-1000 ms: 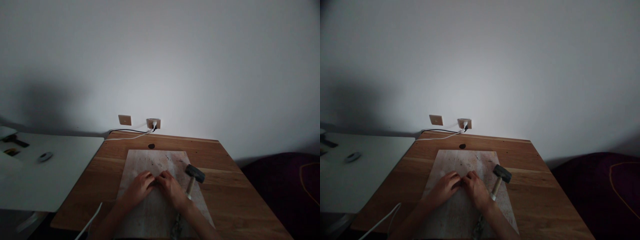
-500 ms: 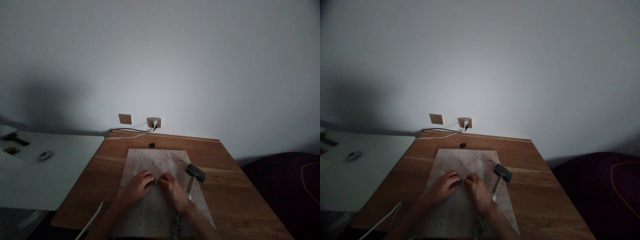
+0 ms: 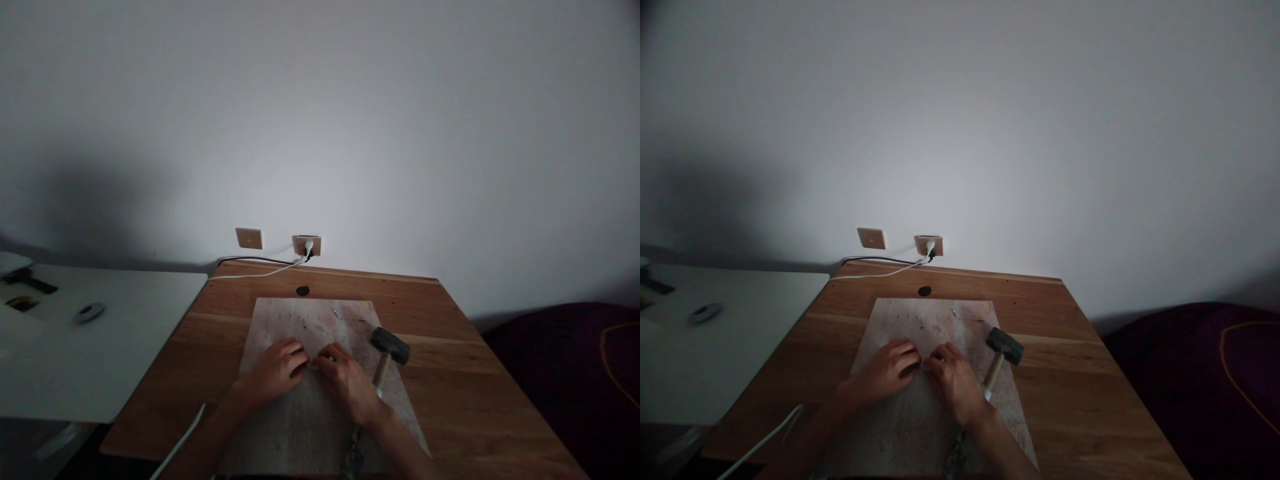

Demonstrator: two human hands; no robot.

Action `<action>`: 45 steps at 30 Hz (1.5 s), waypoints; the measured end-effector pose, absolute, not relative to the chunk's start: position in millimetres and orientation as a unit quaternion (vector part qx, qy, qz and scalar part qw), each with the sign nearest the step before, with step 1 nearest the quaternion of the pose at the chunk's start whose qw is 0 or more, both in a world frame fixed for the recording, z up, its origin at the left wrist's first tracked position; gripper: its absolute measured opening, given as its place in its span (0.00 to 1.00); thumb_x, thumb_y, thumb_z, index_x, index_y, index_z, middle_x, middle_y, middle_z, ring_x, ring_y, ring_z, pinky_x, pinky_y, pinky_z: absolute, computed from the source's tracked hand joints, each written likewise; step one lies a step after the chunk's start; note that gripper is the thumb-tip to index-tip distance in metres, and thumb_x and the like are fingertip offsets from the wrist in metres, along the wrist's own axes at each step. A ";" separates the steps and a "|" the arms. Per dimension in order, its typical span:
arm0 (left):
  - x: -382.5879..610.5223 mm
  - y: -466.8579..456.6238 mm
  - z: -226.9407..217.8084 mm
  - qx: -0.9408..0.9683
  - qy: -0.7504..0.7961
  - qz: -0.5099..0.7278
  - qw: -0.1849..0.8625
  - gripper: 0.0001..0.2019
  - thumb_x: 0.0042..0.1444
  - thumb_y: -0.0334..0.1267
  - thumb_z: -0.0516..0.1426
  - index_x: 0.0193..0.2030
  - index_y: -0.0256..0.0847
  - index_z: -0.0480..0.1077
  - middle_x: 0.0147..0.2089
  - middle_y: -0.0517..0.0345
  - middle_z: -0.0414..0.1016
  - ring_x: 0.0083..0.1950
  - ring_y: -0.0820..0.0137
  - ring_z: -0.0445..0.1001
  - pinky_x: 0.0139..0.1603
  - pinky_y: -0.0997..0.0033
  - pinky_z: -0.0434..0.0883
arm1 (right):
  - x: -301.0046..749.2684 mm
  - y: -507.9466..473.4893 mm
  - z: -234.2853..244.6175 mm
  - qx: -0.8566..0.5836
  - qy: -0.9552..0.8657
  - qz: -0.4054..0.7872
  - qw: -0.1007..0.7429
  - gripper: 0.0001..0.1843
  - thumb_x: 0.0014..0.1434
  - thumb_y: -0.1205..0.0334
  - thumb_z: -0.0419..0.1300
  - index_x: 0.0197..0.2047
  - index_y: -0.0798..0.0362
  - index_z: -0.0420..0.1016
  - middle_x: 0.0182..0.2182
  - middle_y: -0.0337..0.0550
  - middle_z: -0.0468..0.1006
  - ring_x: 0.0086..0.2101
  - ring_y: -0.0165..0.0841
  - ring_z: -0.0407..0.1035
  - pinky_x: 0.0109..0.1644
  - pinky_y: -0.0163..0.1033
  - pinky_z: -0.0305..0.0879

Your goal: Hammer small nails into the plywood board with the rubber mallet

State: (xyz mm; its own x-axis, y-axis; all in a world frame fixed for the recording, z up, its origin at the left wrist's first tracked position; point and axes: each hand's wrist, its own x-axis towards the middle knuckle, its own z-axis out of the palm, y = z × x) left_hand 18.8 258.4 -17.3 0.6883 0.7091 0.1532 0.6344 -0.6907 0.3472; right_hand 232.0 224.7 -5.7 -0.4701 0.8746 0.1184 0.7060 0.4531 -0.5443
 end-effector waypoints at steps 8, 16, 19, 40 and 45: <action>18.2 255.0 -13.4 0.883 0.433 0.103 0.149 0.05 0.60 0.29 0.56 0.37 0.41 0.72 0.43 0.55 0.75 0.46 0.64 0.74 0.48 0.66 0.69 | 254.9 263.5 -1.1 -0.529 -0.801 0.183 0.210 0.11 0.68 0.67 0.58 0.49 0.52 0.80 0.44 0.48 0.79 0.45 0.38 0.74 0.54 0.42 0.70; 44.3 232.0 -28.2 0.819 0.514 0.158 0.199 0.05 0.63 0.33 0.56 0.44 0.42 0.72 0.44 0.54 0.76 0.47 0.63 0.74 0.49 0.64 0.70 | 233.7 291.9 -15.0 -0.514 -0.836 0.135 0.136 0.13 0.66 0.74 0.54 0.43 0.54 0.79 0.44 0.48 0.75 0.46 0.37 0.70 0.53 0.41 0.70; 41.3 228.6 -30.8 0.817 0.514 0.180 0.187 0.08 0.62 0.34 0.59 0.47 0.42 0.73 0.49 0.51 0.75 0.52 0.59 0.73 0.53 0.60 0.70 | 238.9 294.1 -16.8 -0.515 -0.832 0.114 0.171 0.15 0.65 0.74 0.54 0.48 0.54 0.79 0.46 0.50 0.74 0.49 0.39 0.68 0.55 0.43 0.70; 42.6 228.4 -29.4 0.838 0.466 0.194 0.209 0.12 0.66 0.27 0.53 0.47 0.43 0.76 0.47 0.54 0.76 0.50 0.63 0.73 0.53 0.62 0.69 | 260.2 272.5 -8.7 -0.423 -0.871 0.210 0.134 0.15 0.68 0.71 0.51 0.34 0.54 0.76 0.38 0.44 0.73 0.37 0.33 0.69 0.41 0.35 0.66; 50.2 232.4 -29.2 0.822 0.491 0.195 0.213 0.10 0.63 0.27 0.55 0.45 0.42 0.76 0.43 0.55 0.77 0.48 0.63 0.74 0.51 0.63 0.69 | 266.4 257.7 -4.8 -0.392 -0.874 0.249 0.141 0.12 0.65 0.73 0.53 0.41 0.53 0.78 0.42 0.46 0.76 0.45 0.36 0.70 0.50 0.38 0.66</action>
